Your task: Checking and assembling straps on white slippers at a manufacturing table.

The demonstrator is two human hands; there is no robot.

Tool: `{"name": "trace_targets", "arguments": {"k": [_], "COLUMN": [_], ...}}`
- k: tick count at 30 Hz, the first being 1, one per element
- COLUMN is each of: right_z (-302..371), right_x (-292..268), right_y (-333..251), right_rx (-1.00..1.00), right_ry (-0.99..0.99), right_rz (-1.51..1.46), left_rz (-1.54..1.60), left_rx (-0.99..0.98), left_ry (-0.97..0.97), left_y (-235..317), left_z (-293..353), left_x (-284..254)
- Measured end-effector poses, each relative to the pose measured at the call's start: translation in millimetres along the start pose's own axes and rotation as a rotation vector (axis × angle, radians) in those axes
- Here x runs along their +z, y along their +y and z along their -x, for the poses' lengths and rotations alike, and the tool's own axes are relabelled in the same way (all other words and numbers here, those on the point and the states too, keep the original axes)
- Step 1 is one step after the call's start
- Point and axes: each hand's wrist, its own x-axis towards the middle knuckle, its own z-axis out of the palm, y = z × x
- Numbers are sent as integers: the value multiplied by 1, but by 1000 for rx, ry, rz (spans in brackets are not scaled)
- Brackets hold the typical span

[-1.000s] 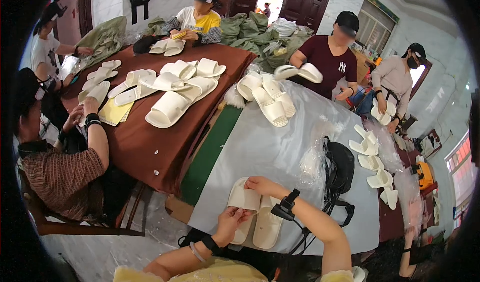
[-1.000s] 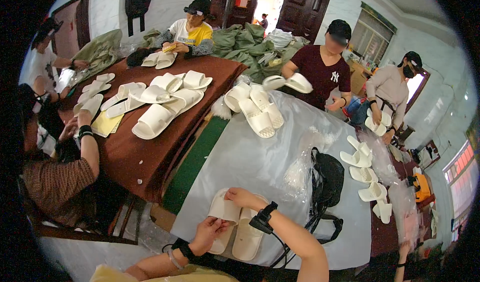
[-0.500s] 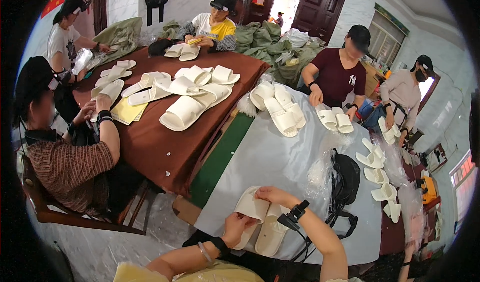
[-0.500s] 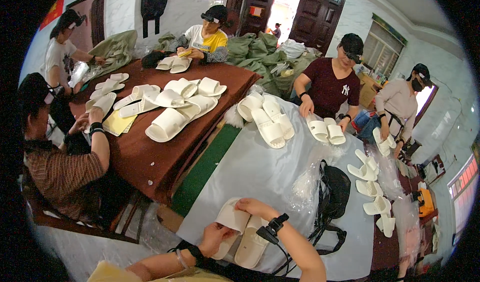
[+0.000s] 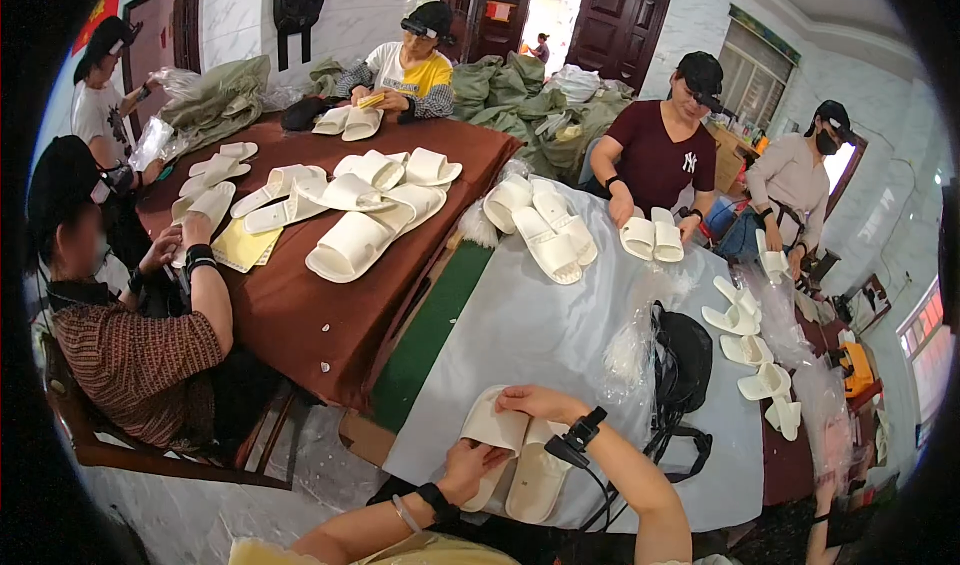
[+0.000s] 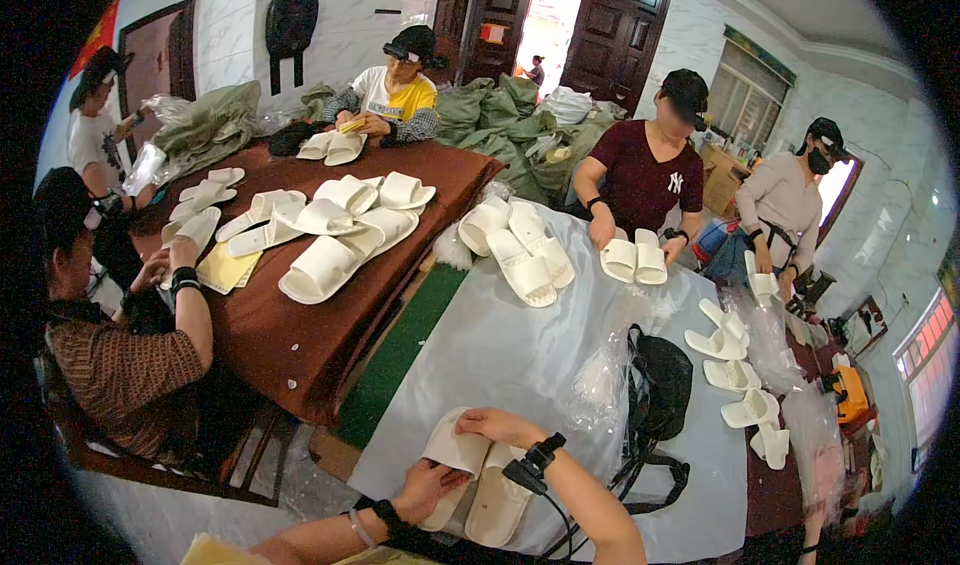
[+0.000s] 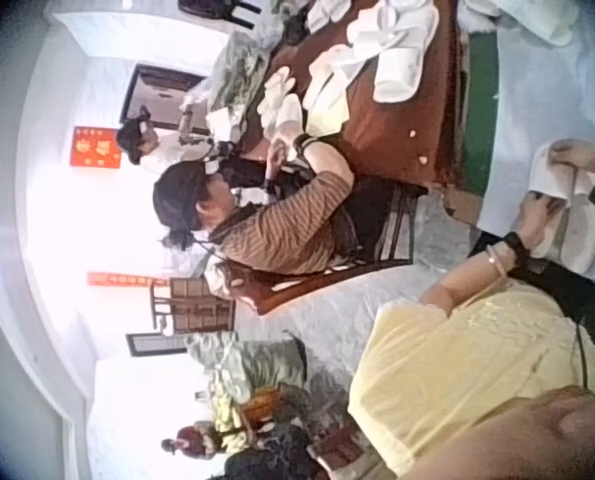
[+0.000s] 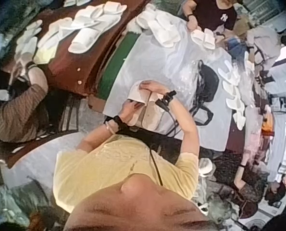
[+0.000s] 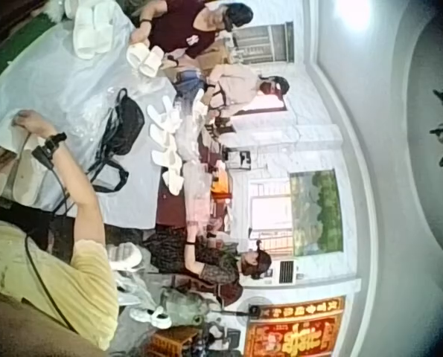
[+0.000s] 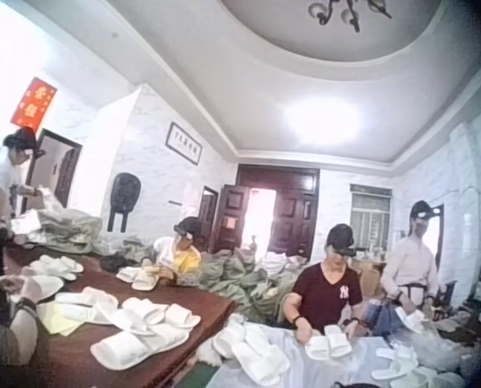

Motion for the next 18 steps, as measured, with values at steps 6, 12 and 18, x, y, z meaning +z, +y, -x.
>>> {"name": "trace_targets", "arguments": {"k": [6, 12, 18], "right_z": [4, 0, 1], "right_x": [1, 2, 7], "right_y": [-5, 3, -1], "right_rx": [-23, 17, 29], "right_ry": [61, 127, 250], "right_rz": [31, -103, -55], "left_rz": [35, -15, -15], "left_rx": [59, 94, 99], "left_ry": [-41, -94, -30], "left_y": [-6, -10, -6], "left_z": [-3, -7, 1], "left_x": [-4, -7, -5]}}
